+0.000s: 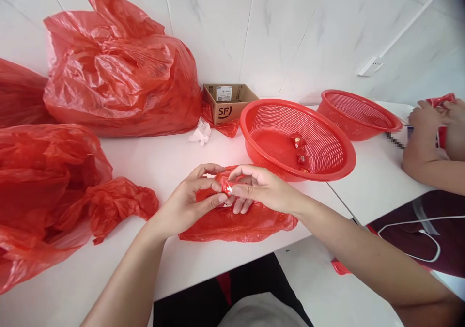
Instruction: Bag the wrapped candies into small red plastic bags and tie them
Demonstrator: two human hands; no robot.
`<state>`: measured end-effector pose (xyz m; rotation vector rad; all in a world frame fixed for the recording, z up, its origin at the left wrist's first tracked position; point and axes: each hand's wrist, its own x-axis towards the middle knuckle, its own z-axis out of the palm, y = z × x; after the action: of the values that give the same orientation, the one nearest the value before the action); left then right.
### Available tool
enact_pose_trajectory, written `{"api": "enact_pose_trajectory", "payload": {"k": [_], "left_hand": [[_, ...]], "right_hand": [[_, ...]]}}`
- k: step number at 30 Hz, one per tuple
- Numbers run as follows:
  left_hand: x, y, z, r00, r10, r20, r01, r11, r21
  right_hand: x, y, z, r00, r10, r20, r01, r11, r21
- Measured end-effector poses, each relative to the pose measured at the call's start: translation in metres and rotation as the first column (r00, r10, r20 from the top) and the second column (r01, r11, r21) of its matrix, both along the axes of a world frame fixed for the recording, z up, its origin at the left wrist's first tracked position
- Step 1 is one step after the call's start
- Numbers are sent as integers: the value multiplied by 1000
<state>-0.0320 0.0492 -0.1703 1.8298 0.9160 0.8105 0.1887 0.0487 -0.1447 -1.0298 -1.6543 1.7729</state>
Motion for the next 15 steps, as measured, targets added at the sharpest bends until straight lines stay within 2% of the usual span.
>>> {"api": "enact_pose_trajectory", "payload": {"k": [3, 7, 12, 15], "left_hand": [[-2, 1, 0, 998, 48, 30, -49, 999, 8], [-4, 2, 1, 1000, 17, 1, -17, 1000, 23], [-3, 3, 0, 993, -1, -118, 13, 995, 100], [-5, 6, -6, 970, 54, -238, -27, 993, 117]], "right_hand": [[4, -1, -3, 1000, 0, -31, 0, 1000, 4], [9, -3, -2, 1000, -17, -20, 18, 999, 40], [16, -2, 1, 996, 35, 78, -44, 994, 105], [19, -2, -4, 983, 3, 186, -26, 992, 124]]}}
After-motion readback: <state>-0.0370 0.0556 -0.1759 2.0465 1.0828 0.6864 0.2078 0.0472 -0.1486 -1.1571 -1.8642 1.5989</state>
